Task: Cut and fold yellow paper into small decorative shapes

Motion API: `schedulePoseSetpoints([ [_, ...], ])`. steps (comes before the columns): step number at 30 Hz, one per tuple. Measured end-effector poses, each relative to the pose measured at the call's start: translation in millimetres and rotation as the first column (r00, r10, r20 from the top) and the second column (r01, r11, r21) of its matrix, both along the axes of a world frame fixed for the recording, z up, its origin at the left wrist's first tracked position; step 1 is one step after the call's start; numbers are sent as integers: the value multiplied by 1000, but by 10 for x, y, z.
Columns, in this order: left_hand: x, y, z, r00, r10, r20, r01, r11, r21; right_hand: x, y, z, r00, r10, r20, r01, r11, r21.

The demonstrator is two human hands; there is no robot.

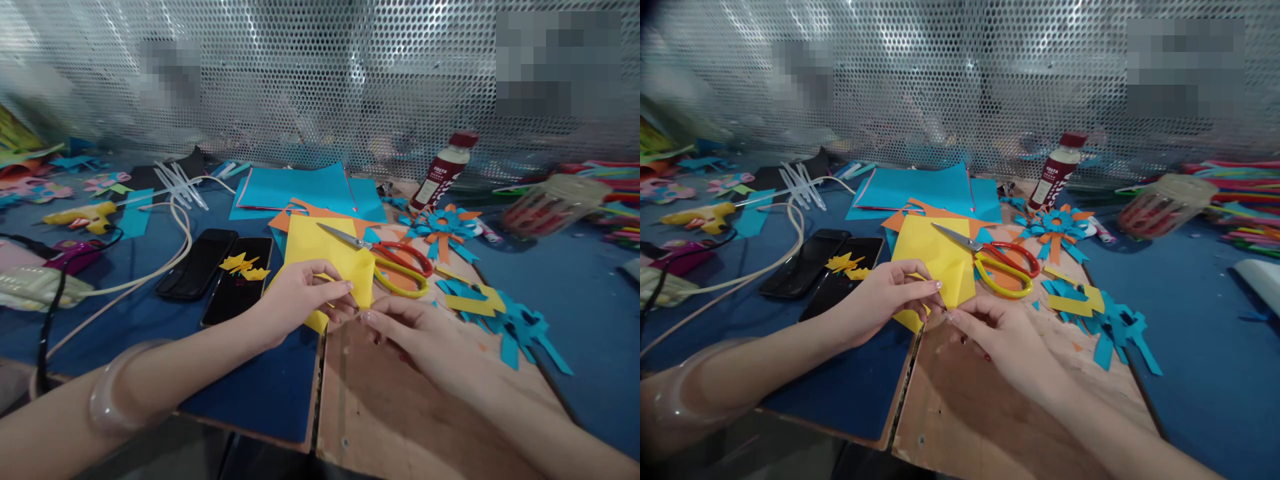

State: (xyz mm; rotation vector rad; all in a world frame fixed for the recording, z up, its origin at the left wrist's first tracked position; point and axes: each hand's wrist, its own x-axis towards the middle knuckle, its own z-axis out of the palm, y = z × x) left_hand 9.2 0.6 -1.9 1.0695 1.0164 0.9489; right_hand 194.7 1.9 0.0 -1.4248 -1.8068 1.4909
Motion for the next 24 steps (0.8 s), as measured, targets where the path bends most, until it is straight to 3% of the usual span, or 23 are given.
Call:
schedulePoseSetpoints([
  [5, -4, -10, 8, 999, 7, -40, -4, 998, 70, 18, 12, -18, 1000, -10, 11, 10, 1000, 1],
  [14, -14, -6, 15, 998, 3, -62, 2, 997, 76, 74, 51, -97, 990, 21, -139, -29, 998, -53],
  [24, -5, -4, -14, 1000, -6, -30, 8, 998, 62, 50, 47, -79, 996, 42, -73, -40, 999, 26],
])
